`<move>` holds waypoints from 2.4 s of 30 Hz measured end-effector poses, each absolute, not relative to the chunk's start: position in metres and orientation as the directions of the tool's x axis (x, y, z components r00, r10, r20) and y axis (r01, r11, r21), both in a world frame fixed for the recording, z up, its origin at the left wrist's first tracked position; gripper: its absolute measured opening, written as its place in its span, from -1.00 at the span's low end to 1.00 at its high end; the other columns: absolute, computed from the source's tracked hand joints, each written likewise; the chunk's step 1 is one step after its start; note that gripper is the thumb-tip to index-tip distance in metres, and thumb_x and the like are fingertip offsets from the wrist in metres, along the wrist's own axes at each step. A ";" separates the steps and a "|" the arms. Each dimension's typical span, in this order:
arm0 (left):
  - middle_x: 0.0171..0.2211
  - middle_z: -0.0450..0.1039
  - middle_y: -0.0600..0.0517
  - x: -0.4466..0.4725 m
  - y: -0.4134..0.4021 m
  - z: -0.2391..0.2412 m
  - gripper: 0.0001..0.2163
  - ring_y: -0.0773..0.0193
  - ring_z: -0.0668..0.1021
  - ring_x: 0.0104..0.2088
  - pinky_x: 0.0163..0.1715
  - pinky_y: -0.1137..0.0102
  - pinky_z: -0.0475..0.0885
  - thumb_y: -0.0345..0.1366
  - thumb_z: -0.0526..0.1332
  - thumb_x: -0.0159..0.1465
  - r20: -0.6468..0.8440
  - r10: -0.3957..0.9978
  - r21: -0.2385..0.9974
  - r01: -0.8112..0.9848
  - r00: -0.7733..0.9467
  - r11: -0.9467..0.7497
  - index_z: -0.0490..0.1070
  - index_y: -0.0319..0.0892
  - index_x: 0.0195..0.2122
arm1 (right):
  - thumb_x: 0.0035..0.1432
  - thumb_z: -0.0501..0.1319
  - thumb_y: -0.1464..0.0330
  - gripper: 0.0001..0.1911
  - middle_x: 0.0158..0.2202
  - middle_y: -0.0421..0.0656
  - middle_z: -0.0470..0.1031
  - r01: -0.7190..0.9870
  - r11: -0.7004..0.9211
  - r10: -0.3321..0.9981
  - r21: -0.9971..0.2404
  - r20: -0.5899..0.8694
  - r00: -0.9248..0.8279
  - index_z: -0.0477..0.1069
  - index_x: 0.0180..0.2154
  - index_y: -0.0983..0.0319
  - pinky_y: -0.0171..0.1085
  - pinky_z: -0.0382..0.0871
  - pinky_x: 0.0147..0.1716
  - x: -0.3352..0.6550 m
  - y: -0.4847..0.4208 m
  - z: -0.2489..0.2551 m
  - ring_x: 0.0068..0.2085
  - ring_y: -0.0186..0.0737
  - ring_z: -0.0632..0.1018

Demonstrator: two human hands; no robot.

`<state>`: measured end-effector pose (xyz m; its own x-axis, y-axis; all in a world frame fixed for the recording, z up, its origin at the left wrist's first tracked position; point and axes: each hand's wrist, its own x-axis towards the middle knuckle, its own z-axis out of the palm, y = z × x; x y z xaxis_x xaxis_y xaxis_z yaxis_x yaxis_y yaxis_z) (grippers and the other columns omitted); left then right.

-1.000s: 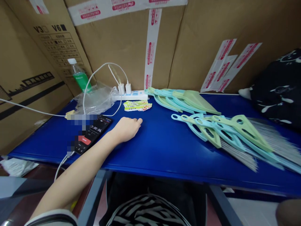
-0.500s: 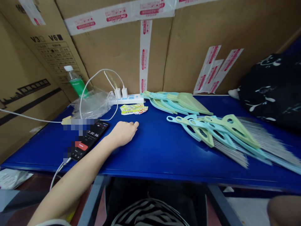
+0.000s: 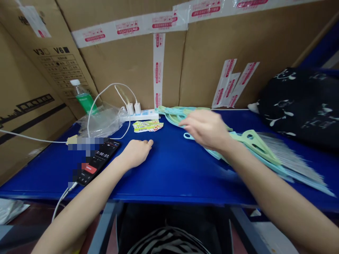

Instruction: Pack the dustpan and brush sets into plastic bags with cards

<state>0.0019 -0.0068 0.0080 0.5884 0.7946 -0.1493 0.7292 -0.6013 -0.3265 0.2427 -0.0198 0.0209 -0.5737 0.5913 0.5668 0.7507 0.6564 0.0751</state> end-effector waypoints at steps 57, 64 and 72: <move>0.01 0.40 -0.19 0.046 0.051 0.049 -0.71 0.06 0.43 0.02 0.00 0.14 0.35 -0.49 0.03 0.29 0.402 0.638 0.032 0.686 0.657 -0.727 0.22 -0.26 0.04 | 0.12 0.10 0.38 -0.76 -0.25 -0.04 0.60 0.994 0.076 0.995 -0.073 0.063 -0.071 0.52 -0.23 0.21 -0.17 0.46 -0.25 0.330 -0.031 0.047 -0.24 -0.05 0.58; 0.02 0.39 -0.14 -0.030 -0.002 0.036 -0.76 0.11 0.43 0.06 0.03 0.17 0.37 -0.39 0.04 0.32 0.398 0.666 0.163 0.666 0.631 -0.728 0.22 -0.19 0.02 | 0.26 -0.03 0.34 -0.63 -0.15 0.03 0.51 0.932 0.359 0.884 -0.059 0.343 -0.319 0.46 -0.06 0.26 -0.05 0.42 -0.12 0.297 -0.027 0.036 -0.12 0.00 0.52; 0.02 0.42 -0.08 -0.047 -0.022 0.006 -0.73 0.17 0.47 0.04 0.06 0.20 0.39 -0.33 0.08 0.32 0.206 0.687 0.384 0.588 0.697 -0.712 0.22 -0.10 0.04 | 0.31 -0.05 0.36 -0.64 -0.16 0.00 0.45 0.785 0.608 0.758 -0.119 0.379 -0.530 0.41 0.01 0.22 -0.07 0.42 -0.18 0.225 -0.037 0.019 -0.18 -0.04 0.50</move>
